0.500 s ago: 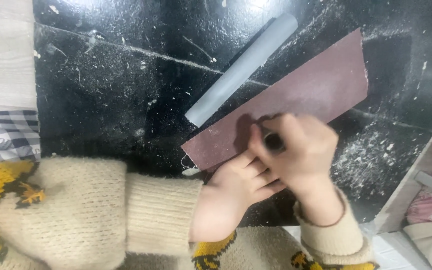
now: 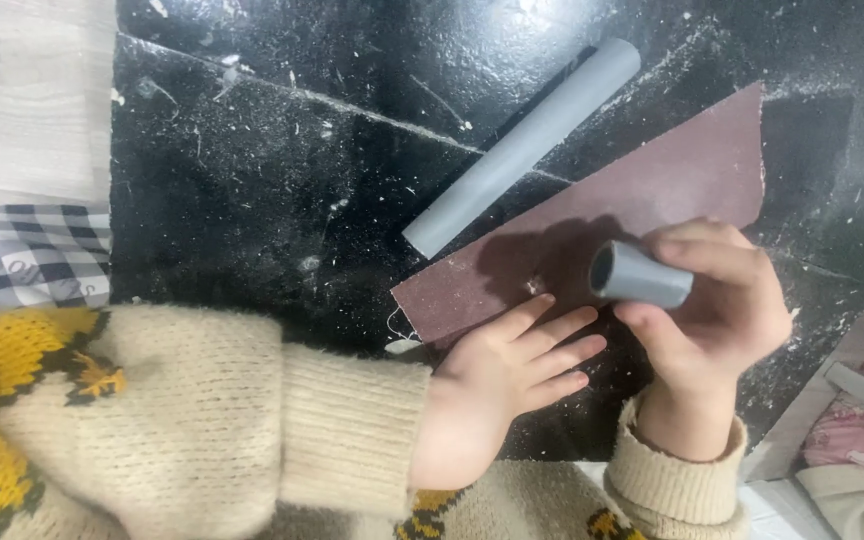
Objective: The person sits on the floor and sands a small gray pipe on a piece of sandpaper placed on a black table. They repeatedly rub the pipe against the sandpaper and pause to inspect the edges.
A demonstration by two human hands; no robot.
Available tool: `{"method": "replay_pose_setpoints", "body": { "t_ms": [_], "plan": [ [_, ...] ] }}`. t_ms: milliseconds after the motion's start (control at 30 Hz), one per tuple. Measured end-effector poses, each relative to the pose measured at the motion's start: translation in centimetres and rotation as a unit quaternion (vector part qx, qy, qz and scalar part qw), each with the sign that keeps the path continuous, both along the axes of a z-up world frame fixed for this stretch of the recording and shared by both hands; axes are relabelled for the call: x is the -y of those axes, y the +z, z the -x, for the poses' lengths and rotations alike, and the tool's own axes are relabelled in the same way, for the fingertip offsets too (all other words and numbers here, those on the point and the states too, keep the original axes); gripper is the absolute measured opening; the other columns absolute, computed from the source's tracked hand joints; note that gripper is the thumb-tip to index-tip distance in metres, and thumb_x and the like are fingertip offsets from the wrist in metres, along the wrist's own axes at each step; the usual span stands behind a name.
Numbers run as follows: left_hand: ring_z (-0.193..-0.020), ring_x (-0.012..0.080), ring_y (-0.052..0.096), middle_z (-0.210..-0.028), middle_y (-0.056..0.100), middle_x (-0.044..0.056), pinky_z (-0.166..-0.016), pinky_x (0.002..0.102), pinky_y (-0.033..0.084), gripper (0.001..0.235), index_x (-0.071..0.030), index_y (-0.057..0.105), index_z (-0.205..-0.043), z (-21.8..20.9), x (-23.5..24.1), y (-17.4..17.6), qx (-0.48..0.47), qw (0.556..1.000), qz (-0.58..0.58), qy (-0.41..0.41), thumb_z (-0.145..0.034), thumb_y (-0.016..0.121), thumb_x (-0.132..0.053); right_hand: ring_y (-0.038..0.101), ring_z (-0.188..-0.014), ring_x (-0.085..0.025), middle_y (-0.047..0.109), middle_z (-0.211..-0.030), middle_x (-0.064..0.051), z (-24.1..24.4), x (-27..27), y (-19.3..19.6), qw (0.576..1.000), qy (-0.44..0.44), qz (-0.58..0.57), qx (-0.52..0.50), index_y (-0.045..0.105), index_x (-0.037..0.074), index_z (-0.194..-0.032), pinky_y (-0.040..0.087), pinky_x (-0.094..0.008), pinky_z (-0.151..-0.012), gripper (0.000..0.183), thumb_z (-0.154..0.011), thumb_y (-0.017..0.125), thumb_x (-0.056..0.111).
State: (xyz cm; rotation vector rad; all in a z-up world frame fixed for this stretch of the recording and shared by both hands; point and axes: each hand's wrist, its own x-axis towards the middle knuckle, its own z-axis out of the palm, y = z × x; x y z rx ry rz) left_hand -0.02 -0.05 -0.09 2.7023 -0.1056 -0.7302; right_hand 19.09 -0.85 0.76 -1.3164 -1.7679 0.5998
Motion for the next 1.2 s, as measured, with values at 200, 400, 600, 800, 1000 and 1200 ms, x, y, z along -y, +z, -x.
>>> {"method": "replay_pose_setpoints", "body": {
  "t_ms": [200,400,600,800,1000,1200],
  "plan": [
    [-0.156,0.042,-0.021,-0.171,-0.026,0.007,-0.122,0.065,-0.013,0.116,-0.03,-0.007,-0.163,0.1,0.4,-0.3,0.016,1.0,-0.011,0.015,-0.079,0.063,-0.068,0.069,-0.093,-0.027,0.067,-0.111,-0.017,-0.6,0.2,-0.2,1.0,0.012,0.008,-0.024,0.058,-0.003,-0.117,0.053,-0.034,-0.085,0.036,-0.092,0.071,0.019],
    [-0.157,0.0386,-0.017,-0.172,-0.023,0.008,-0.123,0.063,-0.009,0.106,-0.03,-0.003,-0.163,0.2,0.0,-0.1,0.018,1.0,-0.007,0.002,-0.084,0.057,-0.067,0.061,-0.101,-0.037,0.062,-0.11,-0.03,1.7,-1.2,2.5,0.986,-0.013,0.015,0.165,0.062,-0.011,-0.117,0.051,-0.044,-0.093,0.032,-0.092,0.078,0.003],
    [-0.157,0.0391,-0.019,-0.172,-0.022,0.007,-0.122,0.065,-0.012,0.098,-0.028,-0.004,-0.163,-0.1,0.3,-0.6,0.026,1.0,-0.002,0.004,-0.088,0.052,-0.056,0.056,-0.112,-0.037,0.051,-0.117,-0.023,1.3,-1.9,2.3,0.96,0.02,0.056,0.273,0.065,-0.008,-0.13,0.051,-0.046,-0.101,0.051,-0.092,0.091,0.014],
    [-0.157,0.0364,-0.019,-0.172,-0.023,0.007,-0.123,0.063,-0.013,0.112,-0.029,-0.007,-0.163,0.2,0.4,-0.3,0.012,1.0,0.003,0.012,-0.082,0.058,-0.07,0.054,-0.075,-0.029,0.062,-0.095,-0.019,1.4,-1.7,2.6,0.955,0.021,0.084,0.283,0.065,-0.009,-0.129,0.043,-0.039,-0.072,0.037,-0.105,0.066,0.02],
    [-0.157,0.0367,-0.021,-0.172,-0.025,0.005,-0.123,0.061,-0.014,0.107,-0.029,-0.009,-0.163,0.3,0.4,0.0,0.002,1.0,-0.003,0.028,-0.085,0.057,-0.06,0.063,-0.103,-0.035,0.057,-0.113,-0.023,1.7,-1.7,2.7,0.962,0.067,0.07,0.256,0.067,-0.007,-0.121,0.055,-0.042,-0.087,0.025,-0.105,0.061,0.012],
    [-0.157,0.0378,-0.019,-0.172,-0.023,0.007,-0.122,0.063,-0.014,0.105,-0.028,-0.008,-0.163,0.2,0.3,-0.1,0.008,1.0,-0.006,0.011,-0.087,0.055,-0.063,0.062,-0.101,-0.031,0.065,-0.117,-0.022,1.8,-1.5,2.8,0.958,0.005,0.106,0.268,0.056,-0.007,-0.137,0.05,-0.038,-0.084,0.052,-0.099,0.072,0.025]
  ]
}}
